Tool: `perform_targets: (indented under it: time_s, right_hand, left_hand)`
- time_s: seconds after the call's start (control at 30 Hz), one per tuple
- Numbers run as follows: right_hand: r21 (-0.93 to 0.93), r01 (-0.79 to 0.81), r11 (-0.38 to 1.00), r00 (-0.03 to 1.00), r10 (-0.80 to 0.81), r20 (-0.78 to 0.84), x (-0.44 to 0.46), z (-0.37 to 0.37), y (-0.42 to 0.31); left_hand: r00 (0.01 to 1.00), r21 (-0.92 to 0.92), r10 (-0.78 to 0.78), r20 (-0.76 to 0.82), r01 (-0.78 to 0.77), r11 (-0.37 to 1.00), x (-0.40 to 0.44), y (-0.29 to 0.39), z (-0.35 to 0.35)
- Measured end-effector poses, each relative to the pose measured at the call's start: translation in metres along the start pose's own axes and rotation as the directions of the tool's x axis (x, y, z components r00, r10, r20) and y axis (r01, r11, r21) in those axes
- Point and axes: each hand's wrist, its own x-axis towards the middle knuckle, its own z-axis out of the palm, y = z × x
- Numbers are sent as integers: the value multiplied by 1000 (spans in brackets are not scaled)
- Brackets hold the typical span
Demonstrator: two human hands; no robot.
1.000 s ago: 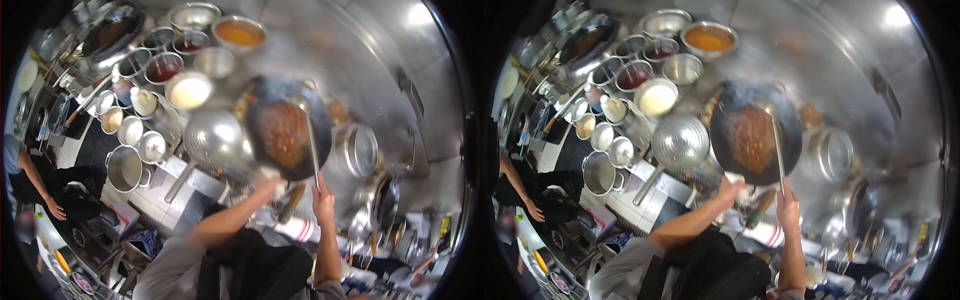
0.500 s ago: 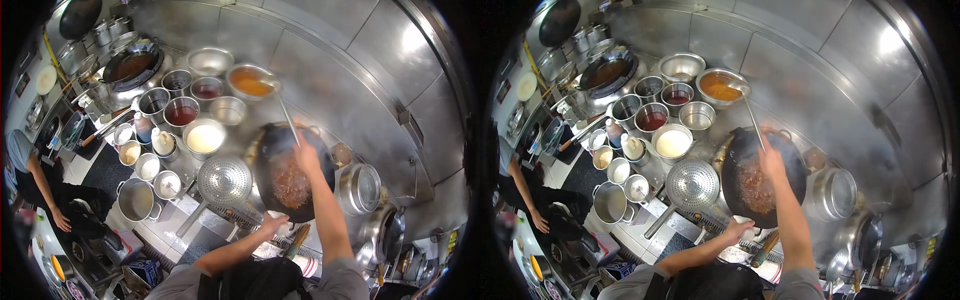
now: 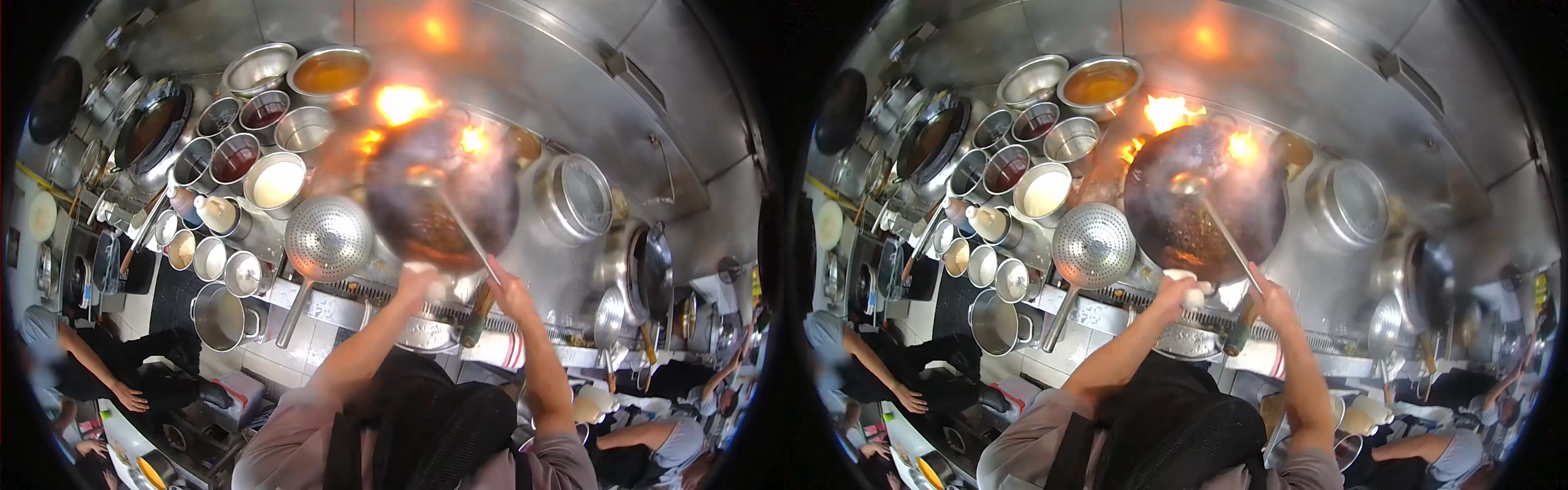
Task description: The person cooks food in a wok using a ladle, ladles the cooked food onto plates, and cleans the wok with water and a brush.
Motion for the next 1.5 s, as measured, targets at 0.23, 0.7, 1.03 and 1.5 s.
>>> perform_targets:
  time_s: [0.23, 0.7, 1.03, 1.5]
  right_hand:
    - [-46, -171, 984, 985, 171, -1, -127, -79, 34]
    - [111, -99, 989, 915, 47, 400, -174, -187, -36]
    - [154, -592, 791, 680, 389, 621, -166, -256, -98]
    - [69, -490, 869, 708, 351, 613, -153, -214, -107]
  left_hand:
    - [968, -35, 209, -138, -216, 976, -57, -61, 3]
    - [985, -219, 74, -158, -108, 970, -136, -49, 82]
    - [1000, -164, -3, 22, 6, 986, -170, 15, 60]
    - [998, 1, 66, 3, -66, 998, -163, -4, 17]
